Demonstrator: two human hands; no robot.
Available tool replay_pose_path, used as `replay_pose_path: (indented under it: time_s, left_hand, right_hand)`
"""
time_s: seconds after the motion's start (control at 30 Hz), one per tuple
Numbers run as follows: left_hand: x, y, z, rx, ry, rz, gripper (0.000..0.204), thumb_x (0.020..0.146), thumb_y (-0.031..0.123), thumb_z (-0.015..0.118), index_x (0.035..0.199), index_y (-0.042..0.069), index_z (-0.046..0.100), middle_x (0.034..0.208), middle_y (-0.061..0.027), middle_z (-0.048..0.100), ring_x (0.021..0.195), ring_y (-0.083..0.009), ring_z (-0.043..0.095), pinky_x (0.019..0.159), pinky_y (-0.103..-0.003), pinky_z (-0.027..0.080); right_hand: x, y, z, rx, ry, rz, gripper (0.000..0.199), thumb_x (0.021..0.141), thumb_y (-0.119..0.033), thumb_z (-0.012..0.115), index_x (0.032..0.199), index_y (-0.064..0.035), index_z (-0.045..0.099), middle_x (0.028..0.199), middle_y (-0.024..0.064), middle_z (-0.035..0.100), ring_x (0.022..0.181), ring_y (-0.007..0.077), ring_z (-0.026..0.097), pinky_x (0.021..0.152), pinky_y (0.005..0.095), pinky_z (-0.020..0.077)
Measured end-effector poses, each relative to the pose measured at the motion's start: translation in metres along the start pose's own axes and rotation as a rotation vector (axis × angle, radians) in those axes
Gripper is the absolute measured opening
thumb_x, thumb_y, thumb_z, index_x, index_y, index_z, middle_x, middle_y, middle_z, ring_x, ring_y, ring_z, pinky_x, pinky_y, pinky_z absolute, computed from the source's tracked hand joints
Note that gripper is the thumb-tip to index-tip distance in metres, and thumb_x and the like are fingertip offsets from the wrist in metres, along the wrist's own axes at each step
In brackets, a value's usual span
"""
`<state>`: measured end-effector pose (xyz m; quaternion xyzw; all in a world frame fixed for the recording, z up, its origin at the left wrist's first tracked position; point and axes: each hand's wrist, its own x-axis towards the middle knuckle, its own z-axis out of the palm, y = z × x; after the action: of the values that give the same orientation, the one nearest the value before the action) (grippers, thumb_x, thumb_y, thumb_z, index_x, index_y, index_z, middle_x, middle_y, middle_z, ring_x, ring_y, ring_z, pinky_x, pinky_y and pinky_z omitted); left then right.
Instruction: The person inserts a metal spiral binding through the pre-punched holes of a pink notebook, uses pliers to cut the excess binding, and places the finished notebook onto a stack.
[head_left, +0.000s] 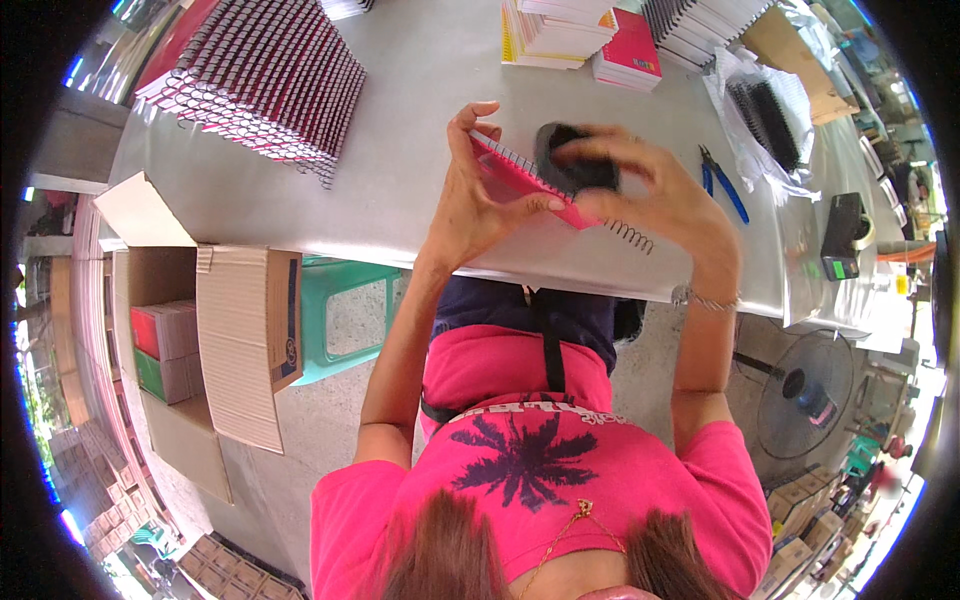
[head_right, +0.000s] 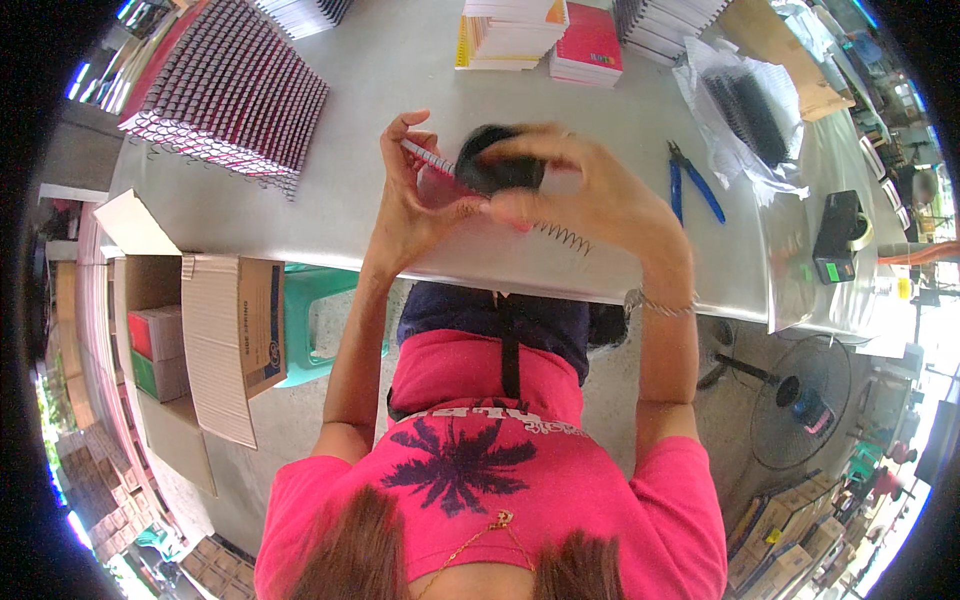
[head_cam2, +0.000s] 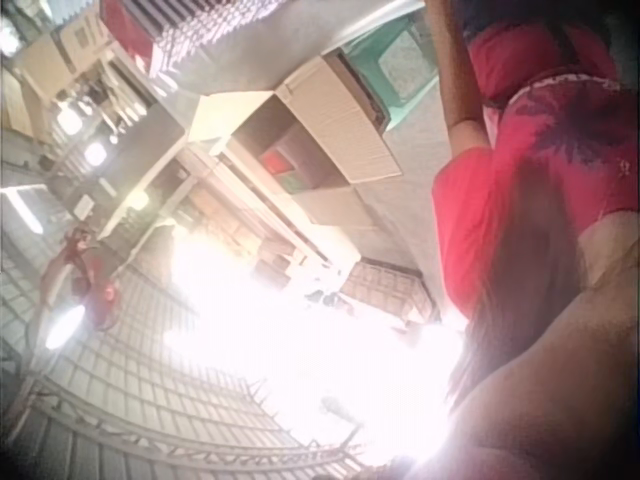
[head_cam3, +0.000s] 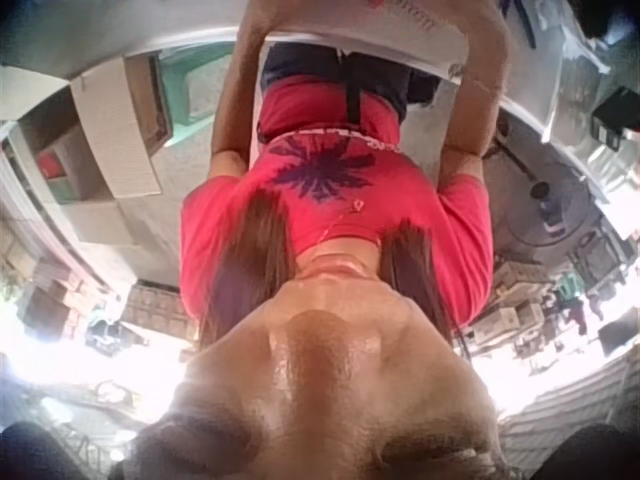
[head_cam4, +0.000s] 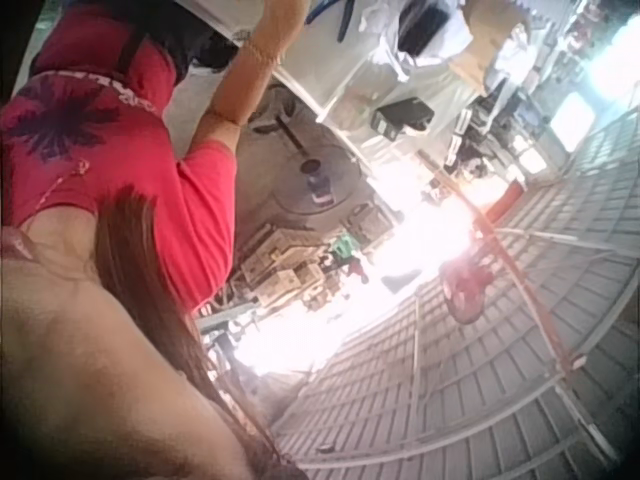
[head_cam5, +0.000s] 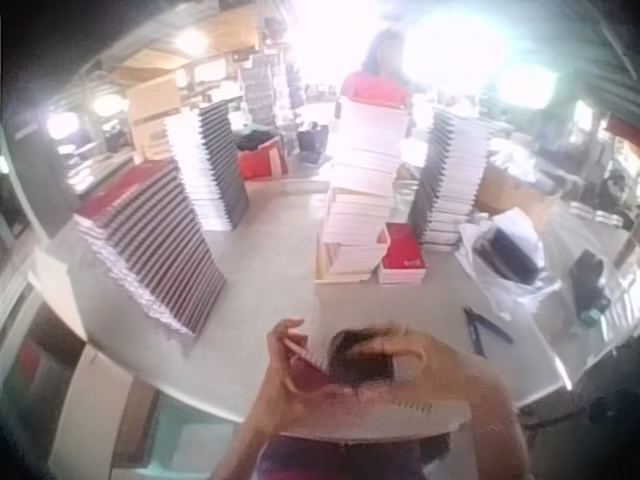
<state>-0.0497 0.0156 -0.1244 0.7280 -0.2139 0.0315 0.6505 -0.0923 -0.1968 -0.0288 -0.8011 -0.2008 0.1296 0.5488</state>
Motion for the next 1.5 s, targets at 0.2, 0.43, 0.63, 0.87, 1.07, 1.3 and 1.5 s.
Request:
replay_pose_path:
  time_s: [0.2,0.43,0.63,0.87,1.07,1.3,1.5]
  left_hand:
    - [-0.003,-0.004,-0.002,-0.064,-0.035,-0.025,0.104,0.058,0.023,0.093,0.138,0.008,0.027,0.124,-0.0153,0.043,0.115,-0.0280,0.045,0.098,-0.039,0.041]
    - [0.000,0.005,0.006,-0.009,0.041,0.034,0.080,0.074,0.014,0.084,0.134,0.006,0.032,0.114,-0.0092,0.044,0.109,-0.0185,0.046,0.097,-0.030,0.038]
    - [-0.010,0.012,0.021,-0.055,0.198,-0.065,0.044,0.094,0.016,0.063,0.127,0.001,0.039,0.123,-0.0112,0.043,0.105,-0.0196,0.047,0.087,-0.028,0.040]
    - [-0.008,0.014,0.014,-0.075,0.228,-0.116,0.021,0.095,0.016,0.060,0.109,0.001,0.057,0.096,-0.0029,0.055,0.079,-0.0084,0.049,0.073,-0.022,0.043]
    - [-0.009,0.013,0.010,-0.091,0.222,-0.095,0.020,0.093,0.017,0.064,0.106,0.001,0.063,0.091,-0.0006,0.060,0.078,-0.0055,0.051,0.070,-0.021,0.045]
    - [-0.011,0.024,0.003,-0.098,0.167,-0.204,0.021,0.094,0.011,0.062,0.111,-0.001,0.064,0.089,-0.0016,0.066,0.082,-0.0054,0.057,0.071,-0.020,0.047]
    - [-0.017,0.026,0.004,-0.194,0.167,-0.189,0.020,0.095,0.005,0.058,0.112,-0.004,0.063,0.097,-0.0072,0.069,0.087,-0.0085,0.061,0.077,-0.022,0.049]
  right_hand:
    - [0.005,0.005,0.006,-0.011,0.055,-0.053,0.048,0.077,-0.030,0.079,0.119,-0.0093,0.067,0.126,0.0109,0.058,0.119,0.0229,0.053,0.103,0.0353,0.0389]
    - [0.029,0.059,-0.005,-0.155,0.417,0.084,0.052,0.079,-0.032,0.077,0.122,-0.0083,0.063,0.125,0.0146,0.060,0.118,0.0282,0.053,0.100,0.0364,0.0402]
    - [-0.030,0.082,-0.026,-0.869,0.808,0.517,0.054,0.086,-0.038,0.068,0.133,-0.0146,0.054,0.136,0.0160,0.051,0.128,0.0353,0.044,0.105,0.0495,0.0320]
    - [-0.081,0.112,-0.034,-1.079,0.943,0.703,0.049,0.091,-0.038,0.060,0.136,-0.0199,0.053,0.131,0.0117,0.053,0.122,0.0321,0.048,0.102,0.0518,0.0336]
    - [-0.058,0.053,0.003,-0.693,1.109,0.131,0.035,0.083,-0.015,0.069,0.117,-0.0086,0.065,0.110,0.0109,0.063,0.102,0.0270,0.058,0.091,0.0353,0.0449]
    - [-0.015,0.008,0.086,-0.560,0.772,-0.153,0.043,0.073,-0.011,0.075,0.116,-0.0119,0.066,0.108,0.0106,0.061,0.100,0.0280,0.058,0.085,0.0385,0.0484]
    - [0.000,0.022,0.109,-0.629,0.747,-0.220,0.045,0.073,-0.017,0.076,0.117,-0.0141,0.066,0.105,0.0105,0.058,0.090,0.0285,0.060,0.078,0.0404,0.0502]
